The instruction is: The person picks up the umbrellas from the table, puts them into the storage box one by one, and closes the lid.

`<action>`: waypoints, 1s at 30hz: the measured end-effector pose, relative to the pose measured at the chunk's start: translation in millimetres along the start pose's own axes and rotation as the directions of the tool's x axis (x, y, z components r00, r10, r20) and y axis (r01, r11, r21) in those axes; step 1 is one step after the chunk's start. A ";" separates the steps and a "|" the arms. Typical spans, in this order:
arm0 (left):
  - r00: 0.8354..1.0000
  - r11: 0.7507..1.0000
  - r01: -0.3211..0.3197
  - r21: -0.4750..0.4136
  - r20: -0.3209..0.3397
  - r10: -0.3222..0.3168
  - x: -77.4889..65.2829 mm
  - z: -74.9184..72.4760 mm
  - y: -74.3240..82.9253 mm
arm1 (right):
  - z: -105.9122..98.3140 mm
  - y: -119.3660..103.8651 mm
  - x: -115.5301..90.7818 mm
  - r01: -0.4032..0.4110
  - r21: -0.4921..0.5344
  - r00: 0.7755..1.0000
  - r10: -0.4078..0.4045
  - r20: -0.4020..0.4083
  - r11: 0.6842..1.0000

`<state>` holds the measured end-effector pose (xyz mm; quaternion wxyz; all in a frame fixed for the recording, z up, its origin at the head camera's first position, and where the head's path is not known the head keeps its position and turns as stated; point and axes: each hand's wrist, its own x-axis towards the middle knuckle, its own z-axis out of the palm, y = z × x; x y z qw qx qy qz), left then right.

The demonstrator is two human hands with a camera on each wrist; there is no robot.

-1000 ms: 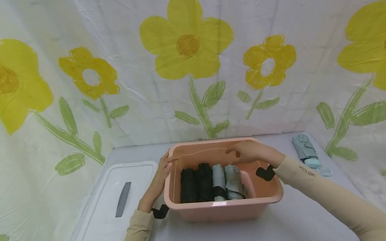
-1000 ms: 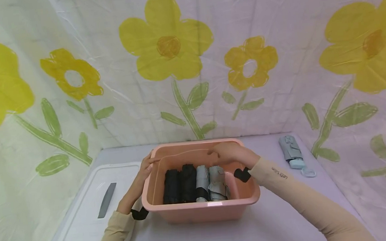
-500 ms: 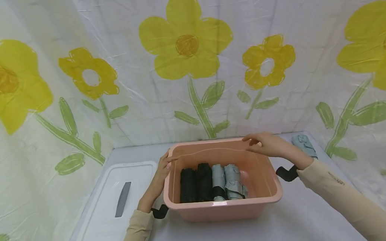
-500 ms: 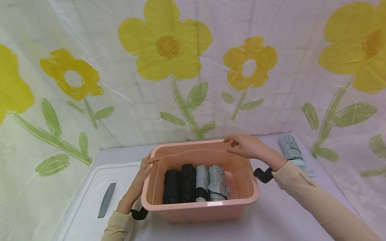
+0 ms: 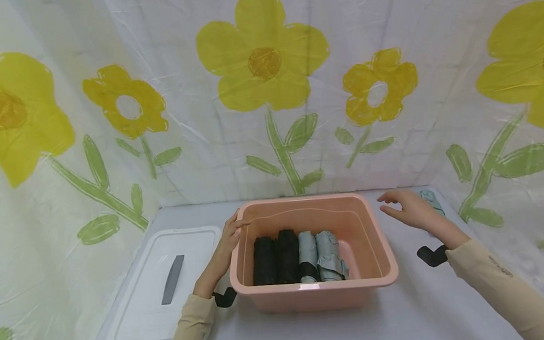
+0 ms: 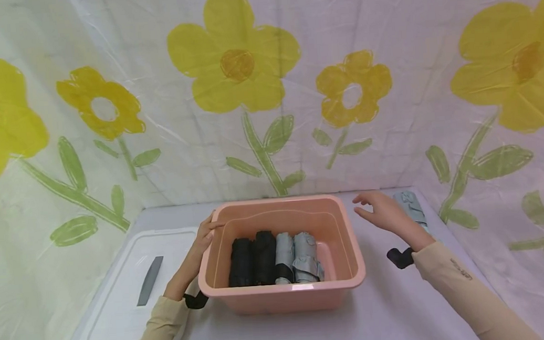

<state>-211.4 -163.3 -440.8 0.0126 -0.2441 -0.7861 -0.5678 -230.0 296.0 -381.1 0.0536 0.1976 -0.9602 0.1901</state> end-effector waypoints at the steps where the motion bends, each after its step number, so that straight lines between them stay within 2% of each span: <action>1: 1.000 1.000 -0.003 -0.002 0.000 0.003 0.1 -0.2 -0.3 | 2.2 4.6 -1.6 -0.012 -0.007 1.000 0.012 0.009 1.000; 5: 1.000 1.000 -0.017 -0.010 -0.001 0.016 1.1 -0.7 -1.3 | 10.5 22.2 -7.8 -0.038 -0.031 0.998 0.039 0.042 0.999; 10: 1.000 1.000 0.008 -0.013 0.002 -0.008 1.8 -0.3 -1.5 | 22.8 49.9 -14.6 -0.070 -0.059 0.994 0.075 0.080 0.996; 16: 1.000 0.999 0.026 -0.025 0.004 -0.026 0.7 0.3 -0.1 | 36.6 87.1 -21.8 -0.155 -0.078 0.979 0.164 0.123 0.985; 30: 1.000 0.999 0.030 -0.032 -0.008 -0.031 2.6 0.2 -4.6 | 51.1 136.1 -30.8 -0.238 -0.163 0.966 0.251 0.063 0.957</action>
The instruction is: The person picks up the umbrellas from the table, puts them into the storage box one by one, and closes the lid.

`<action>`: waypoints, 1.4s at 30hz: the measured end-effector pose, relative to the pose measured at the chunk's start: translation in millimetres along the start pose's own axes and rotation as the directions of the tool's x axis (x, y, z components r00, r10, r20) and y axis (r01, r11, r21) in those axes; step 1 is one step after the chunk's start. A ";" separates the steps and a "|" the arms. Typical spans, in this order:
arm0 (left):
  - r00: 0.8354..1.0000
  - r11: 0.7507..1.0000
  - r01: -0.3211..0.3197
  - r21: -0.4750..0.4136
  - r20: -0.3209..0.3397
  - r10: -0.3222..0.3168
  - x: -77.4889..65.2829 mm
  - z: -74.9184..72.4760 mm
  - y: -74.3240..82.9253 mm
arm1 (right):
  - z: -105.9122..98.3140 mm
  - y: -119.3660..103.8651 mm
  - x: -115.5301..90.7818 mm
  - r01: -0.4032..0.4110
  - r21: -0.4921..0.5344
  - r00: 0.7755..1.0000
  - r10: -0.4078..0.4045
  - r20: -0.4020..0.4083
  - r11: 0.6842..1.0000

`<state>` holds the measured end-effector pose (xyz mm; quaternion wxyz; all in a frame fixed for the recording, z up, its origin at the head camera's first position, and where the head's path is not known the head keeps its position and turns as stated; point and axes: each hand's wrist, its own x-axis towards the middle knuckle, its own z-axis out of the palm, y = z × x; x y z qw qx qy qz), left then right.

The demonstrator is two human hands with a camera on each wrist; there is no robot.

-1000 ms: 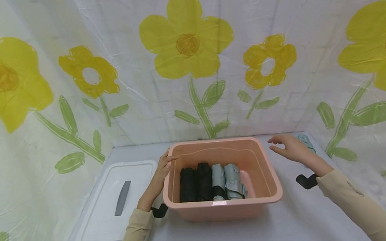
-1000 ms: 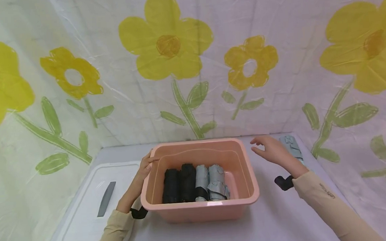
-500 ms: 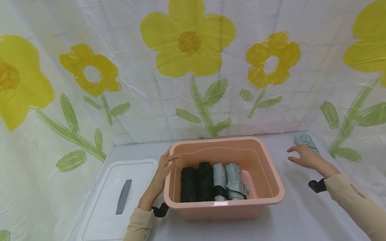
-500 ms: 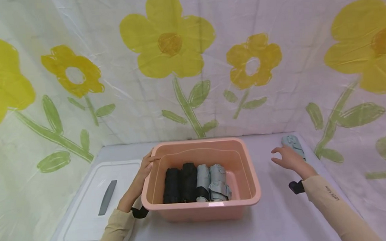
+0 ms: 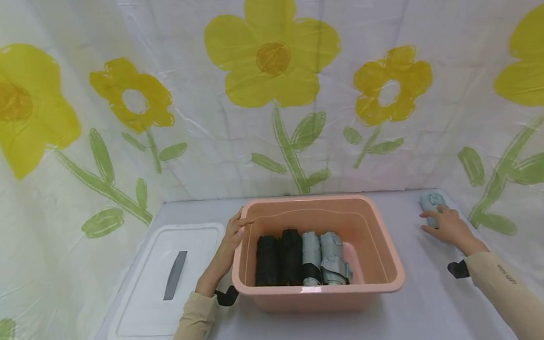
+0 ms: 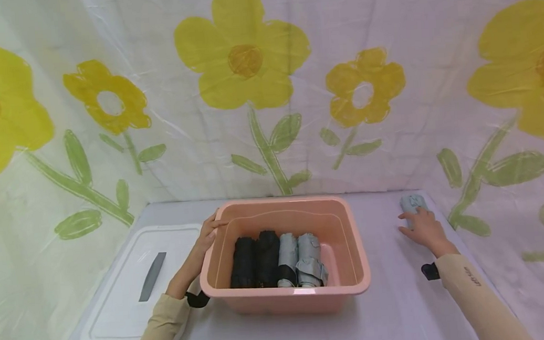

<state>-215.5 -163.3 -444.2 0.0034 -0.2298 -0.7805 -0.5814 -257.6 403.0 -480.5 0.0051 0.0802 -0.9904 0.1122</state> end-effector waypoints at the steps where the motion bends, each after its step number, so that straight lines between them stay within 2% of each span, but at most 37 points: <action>1: 1.000 1.000 0.001 0.000 -0.003 -0.001 0.4 -0.1 -0.2 | 1.5 2.2 0.4 -0.007 -0.010 1.000 0.006 -0.012 1.000; 7: 1.000 1.000 0.024 -0.004 0.000 -0.024 1.4 -0.2 1.2 | 5.7 12.8 2.3 -0.040 -0.020 0.998 0.039 -0.044 0.999; 19: 1.000 1.000 0.015 0.010 -0.012 -0.015 1.7 0.1 3.3 | 8.5 34.1 11.7 -0.117 0.002 0.993 0.117 -0.002 0.993; 27: 1.000 1.000 0.028 -0.012 0.000 -0.028 1.3 0.6 1.2 | 14.5 48.4 14.6 -0.088 -0.009 0.996 0.088 0.007 0.996; 34: 1.000 1.000 0.019 -0.008 -0.009 -0.019 0.4 1.8 0.7 | 15.1 52.6 15.5 -0.050 0.044 0.998 0.052 -0.046 0.998; 42: 0.999 0.999 0.040 -0.010 -0.024 -0.040 1.6 2.6 7.0 | 17.1 55.5 22.4 -0.054 -0.004 0.998 0.054 -0.035 0.999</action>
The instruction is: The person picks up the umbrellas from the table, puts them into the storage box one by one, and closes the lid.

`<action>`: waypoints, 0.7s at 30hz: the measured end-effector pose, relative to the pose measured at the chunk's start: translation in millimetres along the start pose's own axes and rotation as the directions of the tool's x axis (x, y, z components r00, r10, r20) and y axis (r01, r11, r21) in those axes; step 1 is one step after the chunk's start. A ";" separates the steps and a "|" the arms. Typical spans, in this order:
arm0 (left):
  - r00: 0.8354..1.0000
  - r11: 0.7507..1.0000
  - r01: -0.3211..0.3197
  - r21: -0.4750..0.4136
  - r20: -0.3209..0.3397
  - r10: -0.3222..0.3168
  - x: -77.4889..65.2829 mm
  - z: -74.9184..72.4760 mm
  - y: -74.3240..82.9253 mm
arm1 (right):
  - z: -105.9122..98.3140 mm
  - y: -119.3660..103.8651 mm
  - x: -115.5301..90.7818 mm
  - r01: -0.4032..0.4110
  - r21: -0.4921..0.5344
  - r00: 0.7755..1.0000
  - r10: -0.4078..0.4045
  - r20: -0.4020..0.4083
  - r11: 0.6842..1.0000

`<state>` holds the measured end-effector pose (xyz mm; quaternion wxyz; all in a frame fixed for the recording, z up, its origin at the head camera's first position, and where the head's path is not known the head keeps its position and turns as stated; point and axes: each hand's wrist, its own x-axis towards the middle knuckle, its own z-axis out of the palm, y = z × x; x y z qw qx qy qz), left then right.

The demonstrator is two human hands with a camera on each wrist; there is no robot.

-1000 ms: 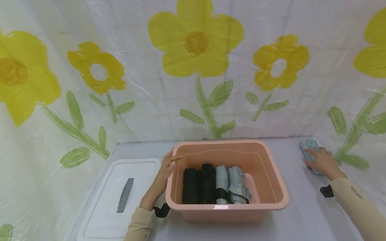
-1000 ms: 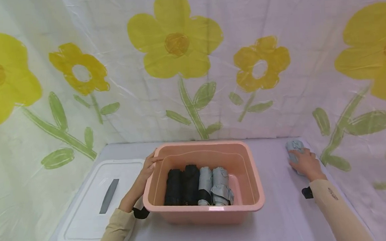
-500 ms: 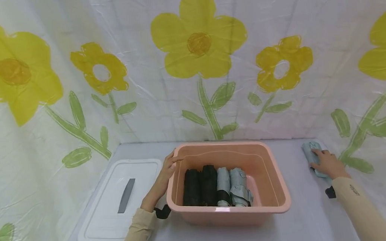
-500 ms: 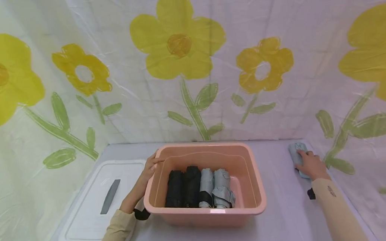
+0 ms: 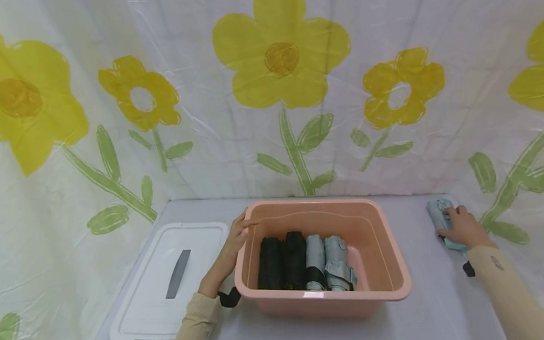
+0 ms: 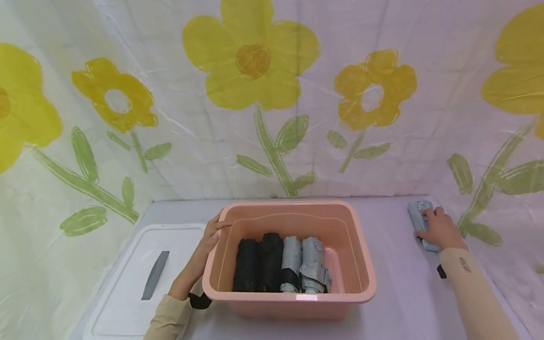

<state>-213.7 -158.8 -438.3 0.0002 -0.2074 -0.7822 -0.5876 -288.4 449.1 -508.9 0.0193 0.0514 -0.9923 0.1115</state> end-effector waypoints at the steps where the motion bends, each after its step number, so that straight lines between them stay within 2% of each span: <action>1: 1.000 1.000 0.004 0.003 0.001 -0.004 0.1 0.0 0.6 | 1.0 0.0 1.3 0.000 -0.008 1.000 0.000 -0.001 1.000; 7: 1.000 1.000 -0.006 0.006 0.007 0.006 1.2 -1.2 -3.2 | 4.8 -2.5 5.5 0.015 -0.032 1.000 -0.016 -0.027 0.999; 11: 0.999 0.999 -0.039 0.003 -0.002 0.039 3.5 -3.0 -21.2 | 3.7 -4.9 5.7 0.029 -0.017 0.998 -0.029 -0.051 0.999; 15: 0.998 0.998 -0.058 0.032 -0.026 0.059 6.3 -2.8 -37.5 | 3.6 -6.5 5.7 0.012 0.010 1.000 -0.011 -0.024 1.000; 18: 0.997 0.997 -0.063 0.034 -0.035 0.065 7.6 -1.2 -39.7 | 4.9 -5.5 5.4 -0.010 0.024 1.000 0.009 0.011 1.000; 21: 0.997 0.998 -0.063 0.027 -0.041 0.064 8.4 -0.1 -40.0 | 6.1 -3.1 6.4 -0.005 0.020 1.000 0.004 0.011 1.000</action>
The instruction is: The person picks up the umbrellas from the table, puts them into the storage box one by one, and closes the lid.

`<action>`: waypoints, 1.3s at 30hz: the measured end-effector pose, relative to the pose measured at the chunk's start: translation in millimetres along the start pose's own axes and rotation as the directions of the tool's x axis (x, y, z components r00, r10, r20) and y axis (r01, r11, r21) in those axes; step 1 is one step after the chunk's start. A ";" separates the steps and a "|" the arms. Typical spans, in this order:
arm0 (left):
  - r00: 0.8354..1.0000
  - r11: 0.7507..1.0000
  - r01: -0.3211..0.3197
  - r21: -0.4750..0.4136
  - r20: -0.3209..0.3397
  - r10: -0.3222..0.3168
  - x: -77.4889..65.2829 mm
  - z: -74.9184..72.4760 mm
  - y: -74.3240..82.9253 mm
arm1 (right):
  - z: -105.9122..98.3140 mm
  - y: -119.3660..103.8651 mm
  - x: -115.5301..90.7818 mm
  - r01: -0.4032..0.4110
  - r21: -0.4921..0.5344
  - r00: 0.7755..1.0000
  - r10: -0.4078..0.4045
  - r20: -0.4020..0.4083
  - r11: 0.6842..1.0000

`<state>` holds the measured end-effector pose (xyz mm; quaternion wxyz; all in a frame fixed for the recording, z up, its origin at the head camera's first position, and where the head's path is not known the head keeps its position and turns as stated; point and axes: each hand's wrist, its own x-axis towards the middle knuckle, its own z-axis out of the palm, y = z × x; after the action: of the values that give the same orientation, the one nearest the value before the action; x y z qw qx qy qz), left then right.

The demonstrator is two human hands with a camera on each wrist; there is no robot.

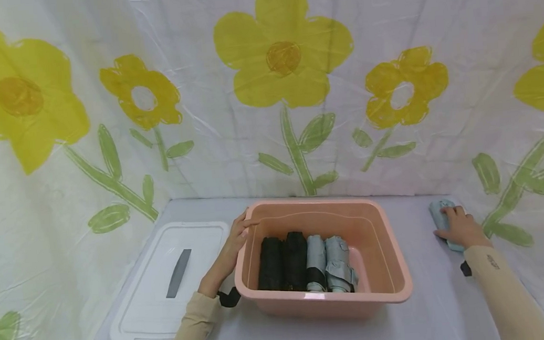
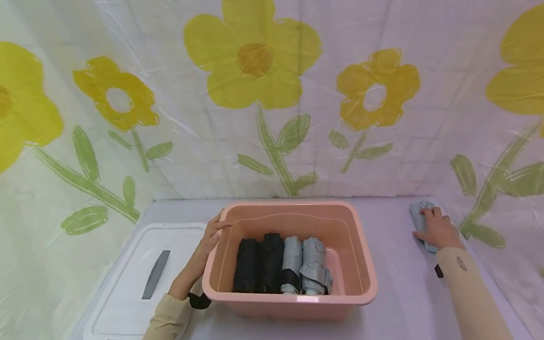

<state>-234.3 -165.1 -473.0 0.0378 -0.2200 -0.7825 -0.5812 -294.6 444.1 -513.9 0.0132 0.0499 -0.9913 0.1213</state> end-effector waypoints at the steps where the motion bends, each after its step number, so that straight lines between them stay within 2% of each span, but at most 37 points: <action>1: 1.000 1.000 0.002 -0.001 0.000 -0.002 -0.1 0.2 -0.2 | 0.4 0.9 0.4 0.005 -0.003 1.000 -0.005 -0.006 1.000; 11: 1.000 1.000 -0.016 -0.015 0.022 0.016 -1.3 -1.8 -0.8 | -3.6 5.5 7.8 0.026 -0.009 1.000 -0.026 -0.015 1.000; 13: 0.999 1.000 -0.011 -0.016 0.036 0.011 -2.8 -2.4 9.3 | -6.8 4.3 7.7 0.026 -0.006 1.000 -0.026 -0.010 1.000; 20: 0.999 1.000 -0.011 -0.005 0.036 0.011 -4.5 -2.8 17.7 | -14.9 -0.1 3.6 0.009 -0.018 1.000 -0.009 0.016 1.000; 23: 0.999 1.000 0.007 -0.001 0.043 -0.007 -5.8 -2.8 33.1 | -14.5 1.3 0.7 0.015 -0.045 1.000 -0.014 0.025 0.999; 25: 0.999 1.000 0.006 0.000 0.045 -0.006 -6.3 -2.5 35.6 | -13.6 2.1 -1.6 0.025 -0.059 0.999 -0.024 0.020 0.998; 29: 0.999 0.999 -0.004 -0.038 0.053 0.006 -4.6 -2.1 21.5 | -13.0 1.1 -6.1 0.034 -0.071 0.999 -0.033 0.018 0.997; 33: 0.998 0.999 -0.038 -0.006 0.049 0.038 -3.7 -1.6 4.5 | -14.7 -2.6 -10.2 0.042 -0.092 0.999 -0.040 0.023 0.995; 37: 0.997 0.998 -0.052 0.028 0.053 0.050 -4.6 -1.8 0.5 | -16.8 -5.4 -13.7 0.051 -0.154 0.998 -0.046 0.041 0.987; 39: 0.997 0.999 -0.048 0.021 0.053 0.047 -5.5 -2.6 5.8 | -17.3 -6.3 -14.2 0.056 -0.186 0.997 -0.047 0.055 0.981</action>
<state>-227.6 -167.9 -468.8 0.0335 -0.2533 -0.7843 -0.5653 -279.6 443.5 -496.1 -0.0040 0.0772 -0.9967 0.0260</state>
